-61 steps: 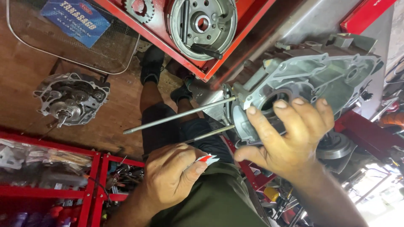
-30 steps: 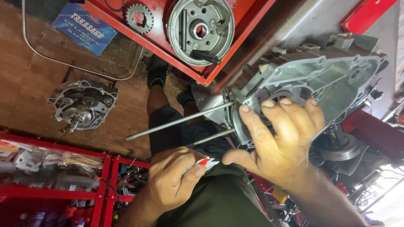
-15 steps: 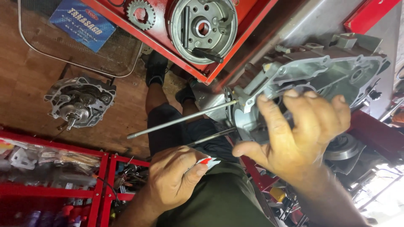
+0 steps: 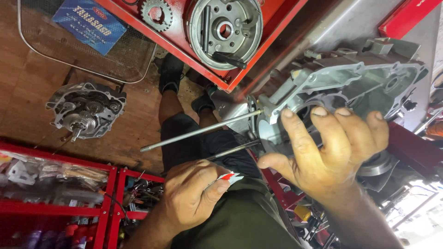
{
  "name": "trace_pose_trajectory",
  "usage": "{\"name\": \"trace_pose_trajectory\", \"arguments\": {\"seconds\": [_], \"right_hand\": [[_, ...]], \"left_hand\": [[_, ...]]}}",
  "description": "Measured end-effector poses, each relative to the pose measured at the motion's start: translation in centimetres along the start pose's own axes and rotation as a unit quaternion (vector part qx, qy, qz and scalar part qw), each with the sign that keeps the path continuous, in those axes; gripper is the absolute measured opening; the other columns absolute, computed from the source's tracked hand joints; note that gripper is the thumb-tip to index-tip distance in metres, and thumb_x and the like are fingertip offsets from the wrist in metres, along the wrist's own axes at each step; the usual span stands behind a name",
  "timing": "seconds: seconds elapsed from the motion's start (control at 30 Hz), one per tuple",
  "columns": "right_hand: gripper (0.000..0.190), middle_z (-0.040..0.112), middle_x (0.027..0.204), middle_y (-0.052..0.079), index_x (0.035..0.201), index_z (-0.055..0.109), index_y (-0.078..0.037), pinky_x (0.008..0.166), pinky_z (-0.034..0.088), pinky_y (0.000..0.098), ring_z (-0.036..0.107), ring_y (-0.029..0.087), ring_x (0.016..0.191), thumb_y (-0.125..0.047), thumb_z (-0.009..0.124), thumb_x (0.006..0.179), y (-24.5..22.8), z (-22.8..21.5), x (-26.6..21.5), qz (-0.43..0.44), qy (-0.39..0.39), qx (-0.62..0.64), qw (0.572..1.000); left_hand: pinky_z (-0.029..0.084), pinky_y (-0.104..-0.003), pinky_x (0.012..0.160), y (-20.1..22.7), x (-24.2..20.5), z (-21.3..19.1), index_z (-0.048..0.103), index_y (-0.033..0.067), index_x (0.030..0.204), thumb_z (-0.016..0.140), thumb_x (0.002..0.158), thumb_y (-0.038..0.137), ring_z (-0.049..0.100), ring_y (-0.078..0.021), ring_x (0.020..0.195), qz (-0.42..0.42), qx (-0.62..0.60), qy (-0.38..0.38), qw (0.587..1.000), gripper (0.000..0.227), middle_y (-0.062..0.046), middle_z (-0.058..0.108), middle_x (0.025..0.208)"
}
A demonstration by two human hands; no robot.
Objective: The person opens a tube of sealant and applies a continuous bead along the mating surface of a metallic engine casing. The person holds the casing steady with one hand while guiding the sealant tube with the other to ensure even coverage along the edge.
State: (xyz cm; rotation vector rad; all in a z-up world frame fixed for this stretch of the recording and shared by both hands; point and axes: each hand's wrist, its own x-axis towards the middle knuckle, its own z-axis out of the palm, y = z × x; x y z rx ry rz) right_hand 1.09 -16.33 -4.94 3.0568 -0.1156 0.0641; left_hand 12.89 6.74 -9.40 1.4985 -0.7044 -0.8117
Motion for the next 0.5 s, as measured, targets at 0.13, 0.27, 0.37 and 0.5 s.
{"name": "trace_pose_trajectory", "arguments": {"seconds": [0.13, 0.27, 0.37, 0.5], "right_hand": [[0.089, 0.062, 0.11, 0.015, 0.123, 0.082, -0.01, 0.116, 0.025, 0.0599, 0.05, 0.037, 0.113, -0.084, 0.039, 0.097, -0.6, 0.2, 0.0, -0.002, -0.026, -0.008, 1.0], [0.088, 0.055, 0.115, 0.015, 0.116, 0.083, -0.012, 0.113, 0.028, 0.0602, 0.047, 0.038, 0.111, -0.086, 0.041, 0.095, -1.1, 0.0, 0.0, 0.02, -0.021, 0.001, 1.0], [0.087, 0.058, 0.113, 0.015, 0.114, 0.082, -0.011, 0.112, 0.028, 0.0589, 0.049, 0.037, 0.111, -0.084, 0.039, 0.094, -1.6, 0.0, -0.2, 0.037, -0.021, 0.011, 0.999], [0.091, 0.054, 0.114, 0.017, 0.119, 0.079, -0.006, 0.11, 0.031, 0.0594, 0.048, 0.038, 0.111, -0.082, 0.036, 0.095, -2.0, -0.1, 0.1, 0.047, -0.019, 0.014, 0.999]], "left_hand": [[0.057, -0.036, 0.07, -0.1, 0.0, 0.0, 0.067, -0.0015, 0.093, 0.05, 0.105, 0.021, 0.069, -0.0254, 0.071, -0.007, -0.012, 0.002, 1.0, 0.031, -0.01, 0.07, 0.084], [0.056, -0.036, 0.069, -0.1, -0.2, 0.0, 0.067, -0.001, 0.094, 0.05, 0.105, 0.021, 0.068, -0.0257, 0.07, -0.003, -0.01, 0.006, 1.0, 0.03, -0.01, 0.07, 0.084], [0.056, -0.036, 0.068, -0.2, 0.0, -0.1, 0.067, -0.0015, 0.093, 0.05, 0.105, 0.021, 0.067, -0.0258, 0.07, -0.004, -0.014, 0.004, 1.0, 0.03, -0.01, 0.07, 0.084], [0.055, -0.036, 0.069, -0.2, -0.2, 0.0, 0.067, -0.0009, 0.094, 0.049, 0.105, 0.021, 0.067, -0.0259, 0.07, -0.006, -0.012, 0.001, 1.0, 0.03, -0.01, 0.07, 0.084]]}}
